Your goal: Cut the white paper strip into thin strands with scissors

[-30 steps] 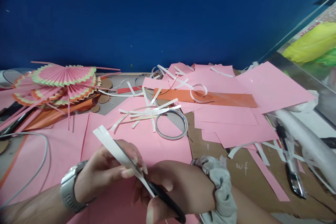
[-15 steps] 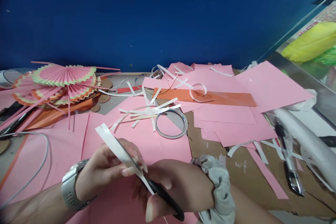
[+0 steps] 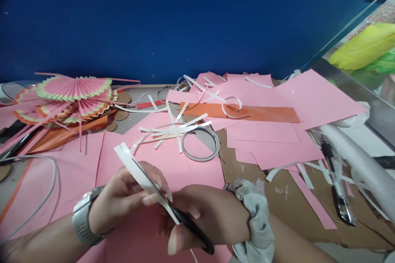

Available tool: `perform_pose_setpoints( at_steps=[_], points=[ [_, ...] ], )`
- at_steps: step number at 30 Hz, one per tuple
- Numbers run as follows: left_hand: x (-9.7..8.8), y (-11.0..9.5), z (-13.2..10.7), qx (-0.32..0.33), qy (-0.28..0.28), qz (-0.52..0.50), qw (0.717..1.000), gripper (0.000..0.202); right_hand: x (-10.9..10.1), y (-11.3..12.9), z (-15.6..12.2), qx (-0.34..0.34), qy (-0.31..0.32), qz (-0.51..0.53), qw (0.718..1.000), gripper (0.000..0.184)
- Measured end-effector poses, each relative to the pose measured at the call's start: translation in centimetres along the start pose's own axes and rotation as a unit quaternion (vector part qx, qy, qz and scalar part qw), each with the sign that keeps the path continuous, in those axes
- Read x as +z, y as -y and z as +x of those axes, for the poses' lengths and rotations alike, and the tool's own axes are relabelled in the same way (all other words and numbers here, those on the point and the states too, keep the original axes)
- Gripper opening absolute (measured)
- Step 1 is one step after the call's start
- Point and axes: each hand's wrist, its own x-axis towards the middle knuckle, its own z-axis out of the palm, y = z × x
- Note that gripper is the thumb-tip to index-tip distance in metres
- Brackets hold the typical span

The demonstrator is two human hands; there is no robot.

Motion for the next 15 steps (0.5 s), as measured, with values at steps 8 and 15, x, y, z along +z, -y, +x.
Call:
perform_pose_setpoints(
  at_steps=[8, 15],
  points=[
    [0.07, 0.0, 0.14, -0.001, -0.001, 0.001, 1.0, 0.007, -0.88, -0.04, 0.53, -0.026, 0.045, -0.03, 0.998, 0.069],
    [-0.01, 0.03, 0.0, 0.007, 0.002, 0.001, 1.0, 0.008, -0.72, -0.34, 0.5, -0.01, 0.045, -0.026, 0.999, 0.064]
  ],
)
